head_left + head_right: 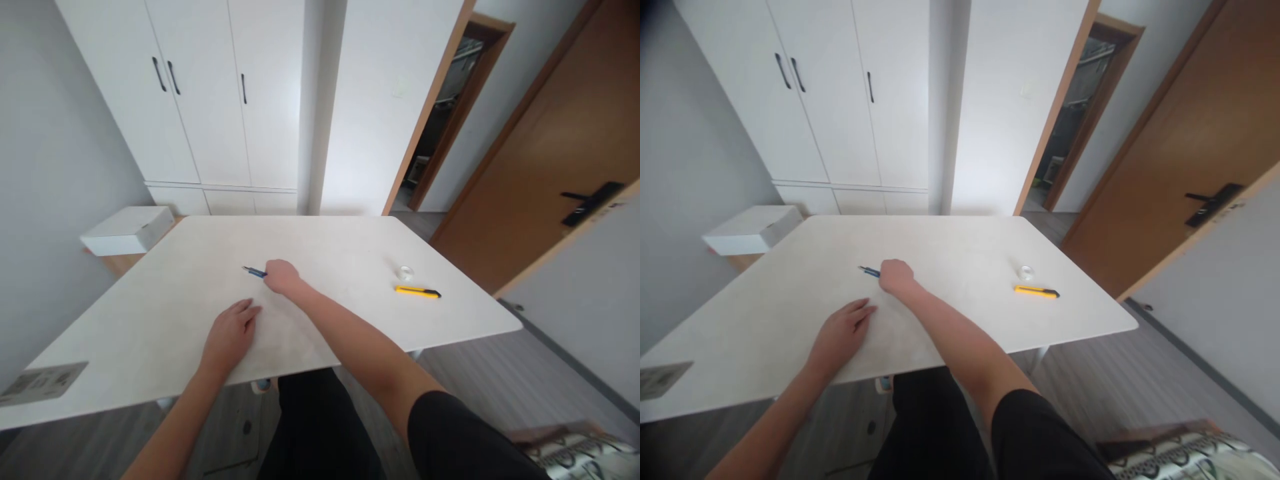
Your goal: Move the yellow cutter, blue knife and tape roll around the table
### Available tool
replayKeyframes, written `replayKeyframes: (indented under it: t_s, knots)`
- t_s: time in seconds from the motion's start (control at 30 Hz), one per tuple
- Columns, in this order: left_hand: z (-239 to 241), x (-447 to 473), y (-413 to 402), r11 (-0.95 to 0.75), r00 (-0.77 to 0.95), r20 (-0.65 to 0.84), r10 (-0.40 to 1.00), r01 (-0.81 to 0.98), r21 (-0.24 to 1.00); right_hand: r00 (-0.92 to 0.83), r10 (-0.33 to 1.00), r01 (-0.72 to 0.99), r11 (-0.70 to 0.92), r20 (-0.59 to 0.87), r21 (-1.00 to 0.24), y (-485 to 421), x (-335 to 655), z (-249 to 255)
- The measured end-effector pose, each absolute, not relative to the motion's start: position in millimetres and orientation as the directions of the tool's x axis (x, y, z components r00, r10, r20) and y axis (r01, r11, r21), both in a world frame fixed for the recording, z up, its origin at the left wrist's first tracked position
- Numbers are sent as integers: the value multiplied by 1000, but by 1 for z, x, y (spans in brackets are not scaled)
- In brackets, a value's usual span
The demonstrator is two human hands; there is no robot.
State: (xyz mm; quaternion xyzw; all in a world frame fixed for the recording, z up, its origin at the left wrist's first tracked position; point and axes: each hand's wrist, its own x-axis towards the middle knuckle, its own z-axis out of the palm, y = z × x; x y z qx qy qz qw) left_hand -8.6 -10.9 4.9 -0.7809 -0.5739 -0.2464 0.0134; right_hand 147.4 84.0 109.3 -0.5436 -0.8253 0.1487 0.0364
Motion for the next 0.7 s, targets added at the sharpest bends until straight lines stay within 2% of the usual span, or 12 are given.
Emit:
replayKeyframes:
  t_s: [0.13,0.33,0.4,0.7]
  knots:
    - [2,-9,-9,-349,221,415,882,900,262,-265,962,950,249,-69,-189,53,300,105]
    - [2,-7,-9,-339,228,414,882,915,218,98,994,993,-101,-44,-61,-9,508,84]
    - [2,-8,-9,-338,230,413,881,917,211,140,989,989,-141,-41,-32,-19,538,79]
    - [-5,-14,-7,-343,236,418,877,918,201,59,998,998,-59,-24,8,-13,543,69]
